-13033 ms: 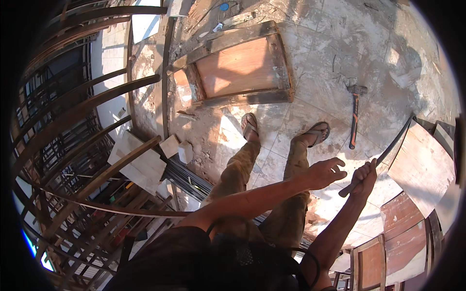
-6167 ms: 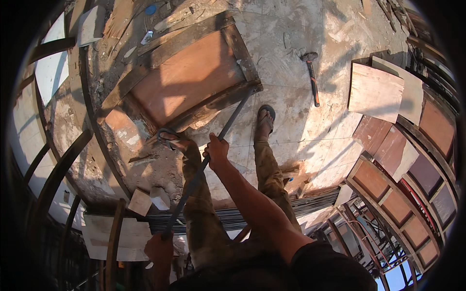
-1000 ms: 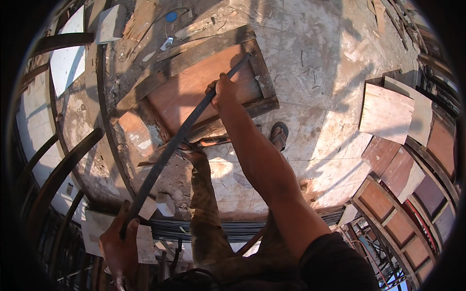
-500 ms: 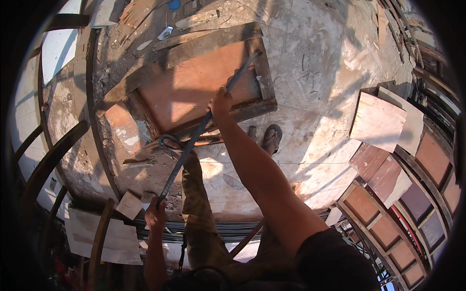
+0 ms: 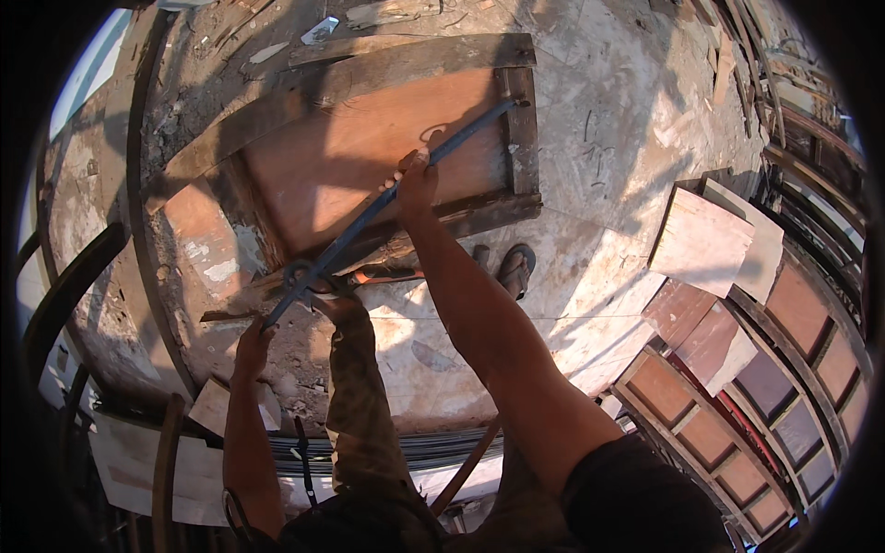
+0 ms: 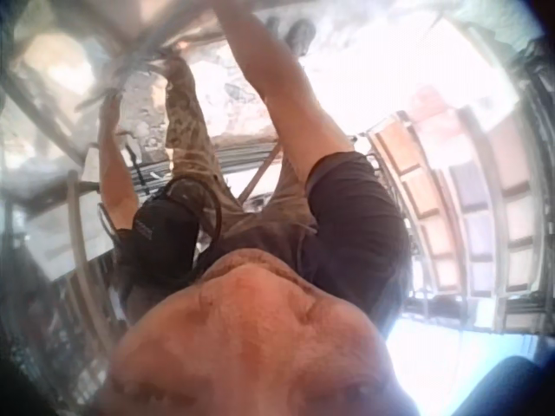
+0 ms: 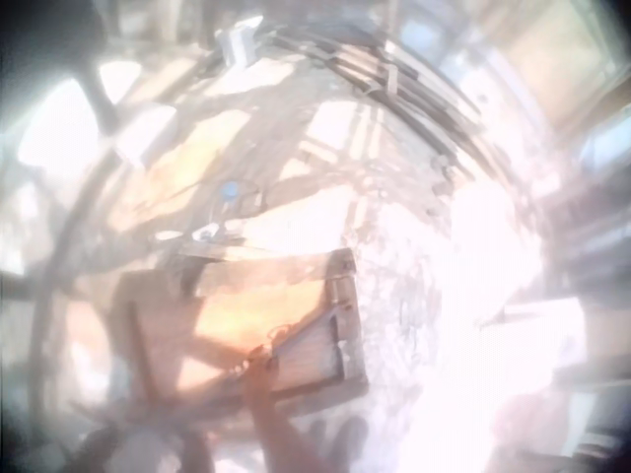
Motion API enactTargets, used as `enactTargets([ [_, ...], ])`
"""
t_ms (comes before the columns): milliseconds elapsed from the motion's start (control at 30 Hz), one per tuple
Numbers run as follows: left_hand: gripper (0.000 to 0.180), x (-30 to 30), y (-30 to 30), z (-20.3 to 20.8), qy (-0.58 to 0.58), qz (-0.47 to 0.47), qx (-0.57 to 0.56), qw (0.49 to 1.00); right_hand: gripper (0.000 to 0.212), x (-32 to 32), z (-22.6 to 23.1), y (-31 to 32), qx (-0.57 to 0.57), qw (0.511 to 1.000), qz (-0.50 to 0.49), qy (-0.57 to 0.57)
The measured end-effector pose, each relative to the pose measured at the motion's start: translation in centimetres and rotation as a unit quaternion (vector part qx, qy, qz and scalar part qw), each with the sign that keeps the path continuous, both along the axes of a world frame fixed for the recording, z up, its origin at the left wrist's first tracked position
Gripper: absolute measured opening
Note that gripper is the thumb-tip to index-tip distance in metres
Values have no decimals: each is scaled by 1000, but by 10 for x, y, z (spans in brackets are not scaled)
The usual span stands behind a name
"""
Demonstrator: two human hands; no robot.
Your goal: The person pries up wooden planks and boards from a floor using a crowbar and then carries a large wooden panel to a different location.
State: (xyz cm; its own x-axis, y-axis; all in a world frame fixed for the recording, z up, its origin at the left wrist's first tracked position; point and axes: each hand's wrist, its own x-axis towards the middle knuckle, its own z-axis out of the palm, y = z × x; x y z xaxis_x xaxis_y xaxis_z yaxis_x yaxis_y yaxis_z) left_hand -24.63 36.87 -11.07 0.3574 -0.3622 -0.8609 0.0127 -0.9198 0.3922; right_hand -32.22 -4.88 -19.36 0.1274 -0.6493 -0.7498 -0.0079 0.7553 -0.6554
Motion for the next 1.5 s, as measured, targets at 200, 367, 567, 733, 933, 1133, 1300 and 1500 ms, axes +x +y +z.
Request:
enactTargets([
  [200, 27, 14, -10, 58, -57, -16, 68, 996, 37, -77, 25, 24, -56, 960, 257, 99],
  [367, 22, 6, -43, 223, -206, -63, 130, 968, 36, -199, 79, 106, 223, 903, 297, 217],
  [567, 29, -44, -141, 344, -177, -25, 121, 976, 39, -369, -5, 122, 213, 813, 382, 384],
  [733, 46, -50, -141, 414, -283, -62, 187, 939, 66, -275, -5, 127, 297, 855, 303, 300],
  [933, 43, -75, -187, 436, -322, -72, 148, 932, 73, -300, -47, 140, 199, 870, 342, 296],
  [1133, 47, -77, -207, 461, -280, -160, 426, 845, 84, -298, -48, 137, 268, 856, 338, 285],
  [1300, 50, -82, -183, 456, -322, -193, 378, 846, 90, -266, -65, 125, 261, 886, 258, 283],
  [1500, 49, -95, -184, 455, -355, -106, 238, 898, 78, -242, -79, 110, 332, 916, 112, 196],
])
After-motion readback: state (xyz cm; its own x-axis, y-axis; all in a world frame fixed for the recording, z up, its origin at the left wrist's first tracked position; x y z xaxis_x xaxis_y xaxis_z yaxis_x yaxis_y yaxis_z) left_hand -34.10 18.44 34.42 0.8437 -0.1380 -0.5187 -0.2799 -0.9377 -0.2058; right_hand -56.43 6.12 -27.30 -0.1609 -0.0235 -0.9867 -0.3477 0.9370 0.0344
